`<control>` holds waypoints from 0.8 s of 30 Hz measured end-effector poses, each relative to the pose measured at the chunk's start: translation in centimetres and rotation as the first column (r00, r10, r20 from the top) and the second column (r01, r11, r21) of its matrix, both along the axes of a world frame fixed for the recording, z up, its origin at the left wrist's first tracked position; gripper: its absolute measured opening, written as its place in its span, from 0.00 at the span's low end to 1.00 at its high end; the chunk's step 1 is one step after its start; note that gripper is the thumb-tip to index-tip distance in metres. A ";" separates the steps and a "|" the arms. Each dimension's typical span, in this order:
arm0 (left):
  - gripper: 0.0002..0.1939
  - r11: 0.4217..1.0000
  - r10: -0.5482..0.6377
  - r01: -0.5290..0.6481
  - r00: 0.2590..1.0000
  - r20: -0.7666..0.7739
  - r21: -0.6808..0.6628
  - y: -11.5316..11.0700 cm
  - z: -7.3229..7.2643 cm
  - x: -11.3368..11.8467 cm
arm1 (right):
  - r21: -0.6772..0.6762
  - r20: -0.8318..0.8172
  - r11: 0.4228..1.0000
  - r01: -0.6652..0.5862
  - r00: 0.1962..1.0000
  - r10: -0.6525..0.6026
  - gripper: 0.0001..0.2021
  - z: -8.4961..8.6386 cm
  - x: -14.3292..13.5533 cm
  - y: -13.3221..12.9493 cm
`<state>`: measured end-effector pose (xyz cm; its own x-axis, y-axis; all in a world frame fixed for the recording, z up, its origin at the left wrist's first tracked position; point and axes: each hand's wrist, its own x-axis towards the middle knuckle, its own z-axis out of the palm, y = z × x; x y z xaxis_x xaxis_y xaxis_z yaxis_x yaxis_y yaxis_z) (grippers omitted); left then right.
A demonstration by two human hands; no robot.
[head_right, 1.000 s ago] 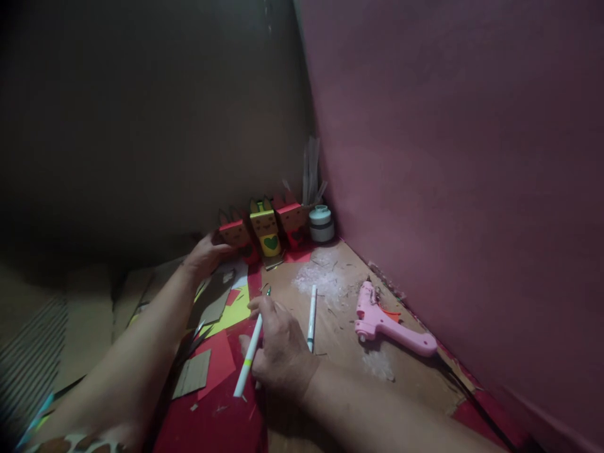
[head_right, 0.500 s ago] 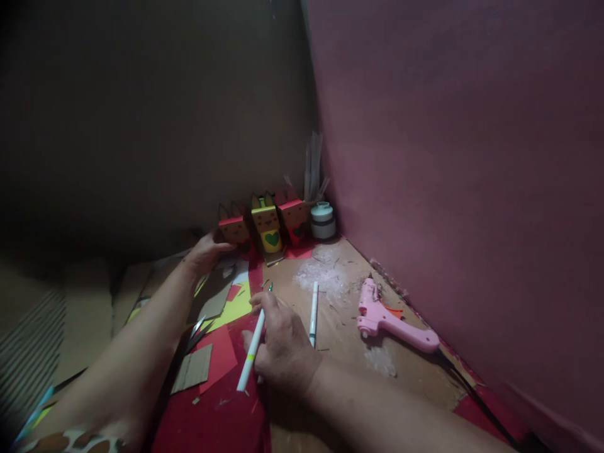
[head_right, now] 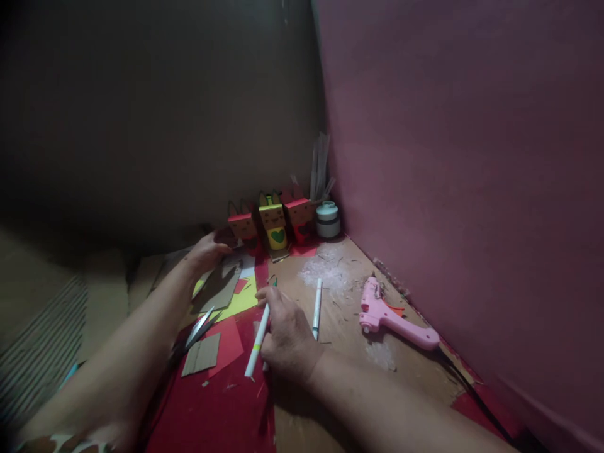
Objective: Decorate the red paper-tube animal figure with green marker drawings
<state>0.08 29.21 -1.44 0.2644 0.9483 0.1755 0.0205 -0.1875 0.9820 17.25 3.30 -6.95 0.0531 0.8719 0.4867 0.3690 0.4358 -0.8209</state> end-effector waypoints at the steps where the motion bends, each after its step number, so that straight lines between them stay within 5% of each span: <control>1: 0.20 0.999 0.035 -0.036 0.999 -0.029 -0.033 -0.2 0.3 -0.4 | 0.003 0.001 1.000 -0.007 1.000 0.007 0.24 -0.1 0.0 0.1; 6: 0.20 0.980 0.120 -0.144 0.978 -0.169 -0.139 -3.4 2.5 -2.4 | 0.004 -0.015 1.000 -0.028 0.999 0.028 0.28 -0.6 0.1 0.3; 11: 0.15 0.989 -0.062 0.024 0.964 -0.260 -0.146 -11.1 3.8 -2.5 | 0.009 -0.074 0.999 -0.041 0.996 0.042 0.25 -0.1 0.0 0.0; 16: 0.10 0.973 -0.226 0.186 0.881 -0.416 -0.136 -18.0 3.2 -1.9 | 0.004 -0.243 1.000 0.001 0.970 0.000 0.04 2.0 0.8 -0.6; 21: 0.06 0.959 -0.283 0.246 0.780 -0.558 -0.142 -21.6 1.7 -0.7 | -0.024 -0.417 1.000 0.015 0.909 -0.023 0.16 4.7 2.1 -1.4; 24: 0.08 0.948 -0.297 0.296 0.689 -0.661 -0.118 -23.4 0.4 0.8 | -0.048 -0.470 0.999 -0.002 0.882 -0.020 0.15 5.7 2.2 -1.7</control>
